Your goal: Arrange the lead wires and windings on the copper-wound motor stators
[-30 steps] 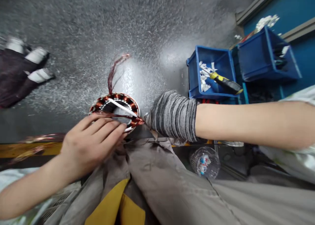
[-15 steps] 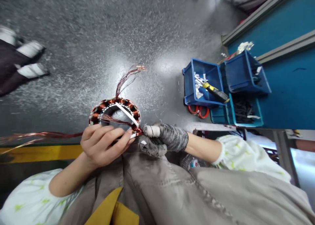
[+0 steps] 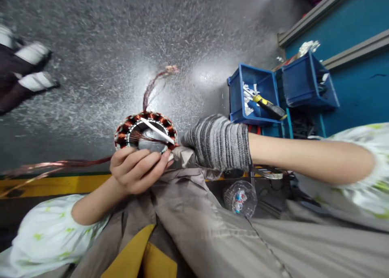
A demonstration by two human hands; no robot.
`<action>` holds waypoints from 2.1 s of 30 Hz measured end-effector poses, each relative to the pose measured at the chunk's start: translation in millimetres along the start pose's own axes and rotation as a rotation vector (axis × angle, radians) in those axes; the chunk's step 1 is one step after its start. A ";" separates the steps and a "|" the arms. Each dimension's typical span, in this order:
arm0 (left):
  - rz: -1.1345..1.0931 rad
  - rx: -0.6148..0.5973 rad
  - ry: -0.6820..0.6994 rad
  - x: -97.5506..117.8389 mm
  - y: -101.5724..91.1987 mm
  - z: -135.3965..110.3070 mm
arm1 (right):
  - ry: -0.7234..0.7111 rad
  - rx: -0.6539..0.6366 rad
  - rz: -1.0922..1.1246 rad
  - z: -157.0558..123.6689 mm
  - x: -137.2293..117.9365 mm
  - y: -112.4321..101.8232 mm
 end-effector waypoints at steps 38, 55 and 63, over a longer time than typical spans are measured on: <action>-0.134 -0.521 -0.091 -37.0 12.9 56.4 | 0.346 0.798 1.036 -14.6 76.9 67.9; -0.226 -0.504 -0.249 -41.8 1.5 30.0 | 0.203 0.313 0.285 5.1 47.3 -14.4; -0.214 -0.598 -0.192 -50.5 6.6 34.6 | 0.204 0.242 0.844 28.9 68.2 27.1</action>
Point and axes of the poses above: each hand's wrist, its own z-axis towards the middle knuckle, its own y-axis out of the palm, x = y × z, the point moved 7 cm from there along z, towards the middle knuckle, and after that the axes turned 6 degrees about x, right-handed, at the moved point
